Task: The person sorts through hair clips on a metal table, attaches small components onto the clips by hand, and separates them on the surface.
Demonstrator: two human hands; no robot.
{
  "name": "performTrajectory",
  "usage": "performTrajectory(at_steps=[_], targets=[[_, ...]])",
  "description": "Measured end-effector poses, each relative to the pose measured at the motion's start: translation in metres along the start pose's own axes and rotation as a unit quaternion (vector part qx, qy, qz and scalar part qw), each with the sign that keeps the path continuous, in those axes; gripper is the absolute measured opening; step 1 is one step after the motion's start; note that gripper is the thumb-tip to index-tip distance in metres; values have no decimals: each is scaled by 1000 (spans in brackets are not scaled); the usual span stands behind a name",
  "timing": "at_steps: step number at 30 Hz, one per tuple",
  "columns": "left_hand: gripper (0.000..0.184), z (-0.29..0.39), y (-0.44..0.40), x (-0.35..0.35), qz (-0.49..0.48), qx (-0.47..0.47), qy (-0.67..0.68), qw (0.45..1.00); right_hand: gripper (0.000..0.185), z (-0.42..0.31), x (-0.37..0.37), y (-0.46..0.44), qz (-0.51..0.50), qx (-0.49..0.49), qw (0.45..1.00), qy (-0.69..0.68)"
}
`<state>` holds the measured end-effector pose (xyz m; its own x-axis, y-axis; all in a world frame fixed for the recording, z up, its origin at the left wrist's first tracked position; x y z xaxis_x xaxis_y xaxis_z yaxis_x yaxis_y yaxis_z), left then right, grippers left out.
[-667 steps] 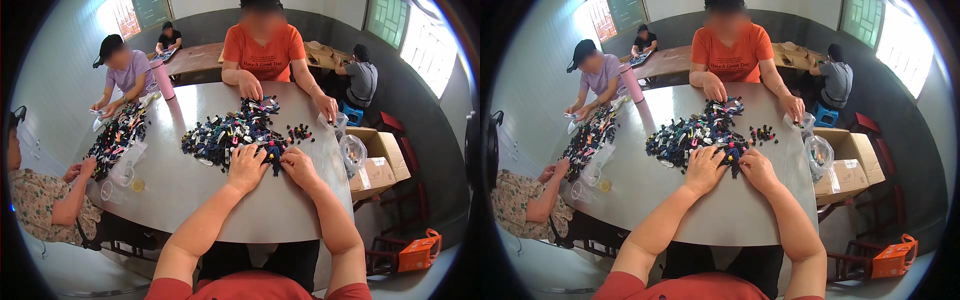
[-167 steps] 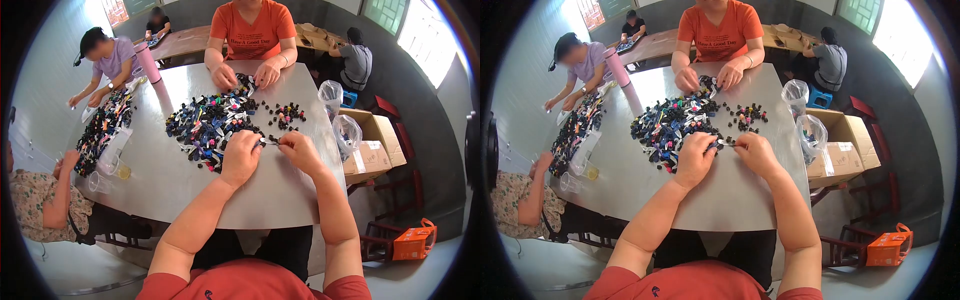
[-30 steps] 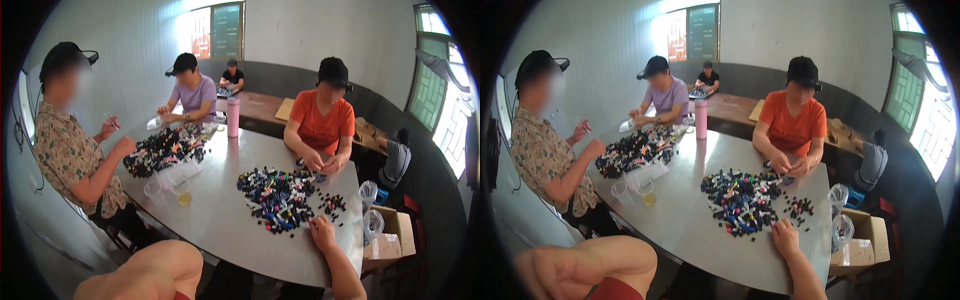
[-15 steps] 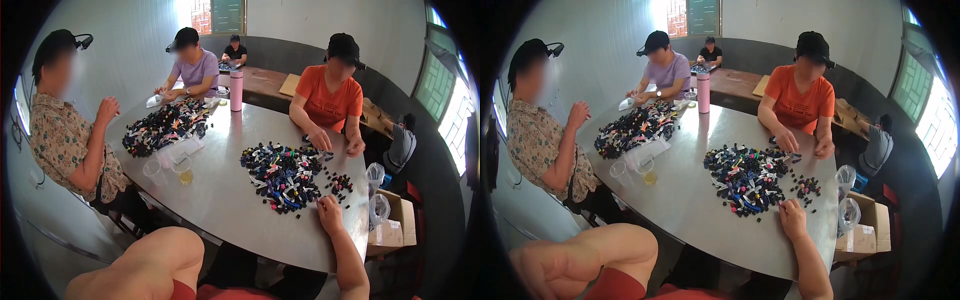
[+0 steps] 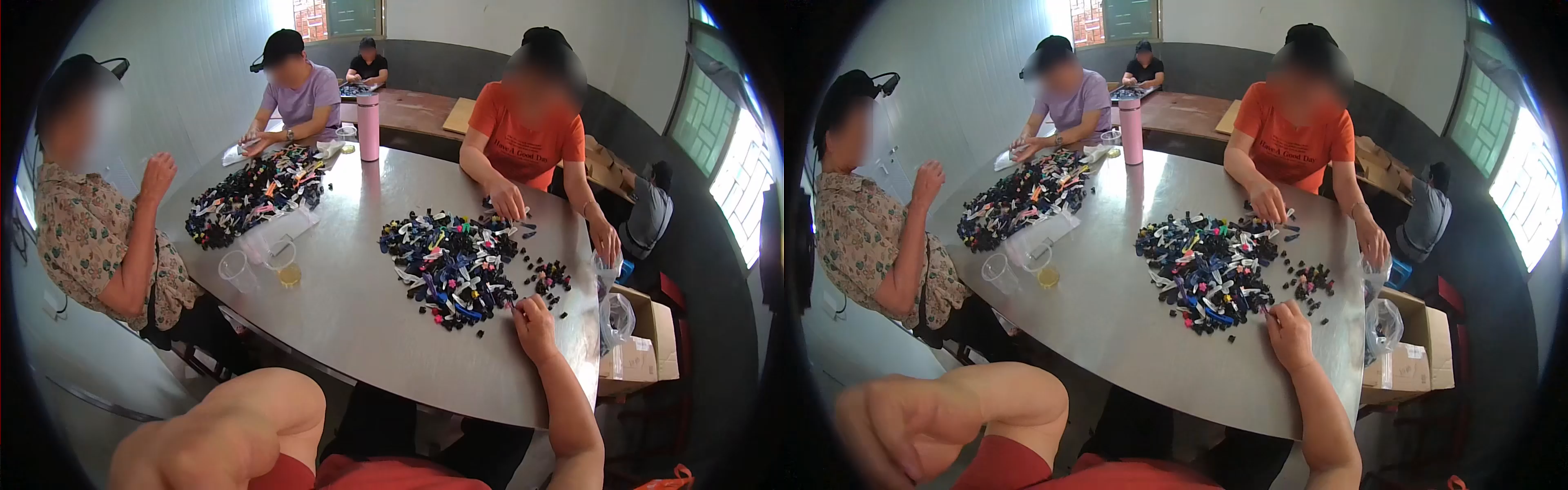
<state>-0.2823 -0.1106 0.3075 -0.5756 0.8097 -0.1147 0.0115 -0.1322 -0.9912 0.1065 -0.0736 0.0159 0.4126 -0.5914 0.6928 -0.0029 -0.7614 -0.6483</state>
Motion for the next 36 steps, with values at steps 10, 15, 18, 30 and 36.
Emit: performTrajectory(at_steps=[10,15,18,30,36], targets=[[15,34,-18,-13,-29,204,-104,973,7,1,1,-1,12,-5,1000,-13],[18,-18,-14,-13,2,96,8,995,7,4,0,0,2,-25,1000,-10],[22,-22,-6,-20,-41,85,67,993,8,3,0,2,9,3,1000,5],[28,-96,100,15,85,523,92,843,7,71,134,23,178,-173,930,272],[8,-213,208,42,54,733,-13,678,16,152,181,67,-39,-347,831,434]])
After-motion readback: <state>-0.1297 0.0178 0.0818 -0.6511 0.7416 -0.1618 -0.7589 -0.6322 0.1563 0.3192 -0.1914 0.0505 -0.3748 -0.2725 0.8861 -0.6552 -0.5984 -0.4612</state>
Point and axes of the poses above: each hand's wrist, its own y-axis away from the middle knuckle, its own x-axis out of the back of the hand, z = x × y, the point moved 6 cm from there along -y, towards the middle knuckle, and after that the axes turned 15 degrees about x, right-handed, at the moved point
